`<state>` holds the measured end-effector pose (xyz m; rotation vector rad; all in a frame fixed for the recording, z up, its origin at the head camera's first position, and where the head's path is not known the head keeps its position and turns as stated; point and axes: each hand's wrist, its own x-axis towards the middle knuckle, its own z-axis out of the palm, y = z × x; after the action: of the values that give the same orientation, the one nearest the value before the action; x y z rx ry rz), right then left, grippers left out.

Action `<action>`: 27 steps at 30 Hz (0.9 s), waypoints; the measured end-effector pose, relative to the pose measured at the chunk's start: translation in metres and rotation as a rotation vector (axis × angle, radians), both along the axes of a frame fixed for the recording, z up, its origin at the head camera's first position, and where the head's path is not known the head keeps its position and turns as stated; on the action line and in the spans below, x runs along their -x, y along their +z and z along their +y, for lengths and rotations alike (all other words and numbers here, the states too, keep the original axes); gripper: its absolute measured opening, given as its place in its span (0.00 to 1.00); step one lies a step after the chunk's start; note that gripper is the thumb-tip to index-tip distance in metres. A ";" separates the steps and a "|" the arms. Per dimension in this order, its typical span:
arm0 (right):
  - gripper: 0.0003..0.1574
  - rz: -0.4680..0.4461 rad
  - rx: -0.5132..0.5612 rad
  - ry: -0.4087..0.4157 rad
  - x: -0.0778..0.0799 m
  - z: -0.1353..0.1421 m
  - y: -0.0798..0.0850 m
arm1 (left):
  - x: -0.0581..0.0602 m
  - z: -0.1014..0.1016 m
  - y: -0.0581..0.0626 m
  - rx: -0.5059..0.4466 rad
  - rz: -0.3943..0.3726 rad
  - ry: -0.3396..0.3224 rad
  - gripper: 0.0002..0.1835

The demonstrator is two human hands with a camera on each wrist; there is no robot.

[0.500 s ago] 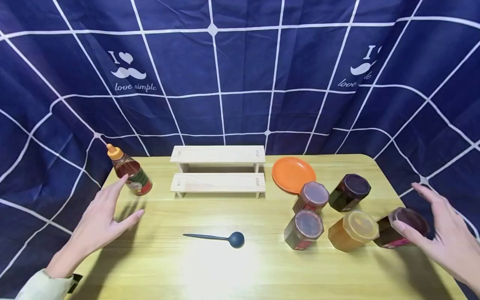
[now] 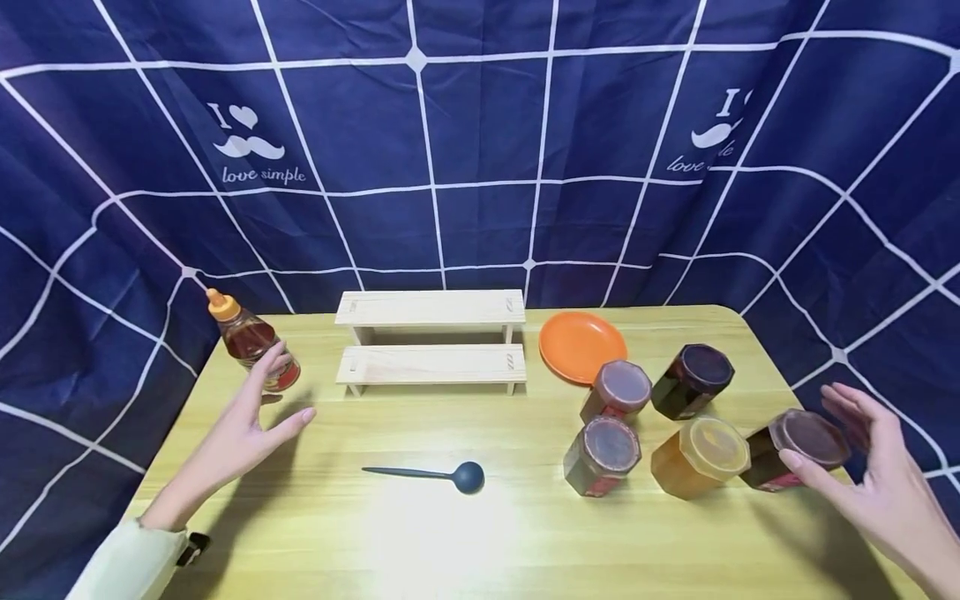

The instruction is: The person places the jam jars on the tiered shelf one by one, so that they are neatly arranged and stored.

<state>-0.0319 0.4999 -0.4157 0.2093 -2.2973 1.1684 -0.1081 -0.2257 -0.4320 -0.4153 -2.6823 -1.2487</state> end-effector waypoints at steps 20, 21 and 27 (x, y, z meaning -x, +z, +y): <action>0.70 -0.060 0.334 0.268 0.004 0.027 -0.046 | 0.060 0.009 -0.030 -0.305 -0.090 -0.174 0.56; 0.70 -0.064 0.331 0.265 0.004 0.027 -0.047 | 0.063 0.010 -0.031 -0.310 -0.091 -0.184 0.57; 0.67 -0.130 0.220 0.083 -0.001 0.025 -0.046 | 0.067 0.022 -0.019 -0.336 -0.177 -0.186 0.61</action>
<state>-0.0310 0.5248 -0.4621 0.1515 -2.2654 1.5056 -0.1755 -0.2039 -0.4514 -0.5361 -2.5429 -1.8318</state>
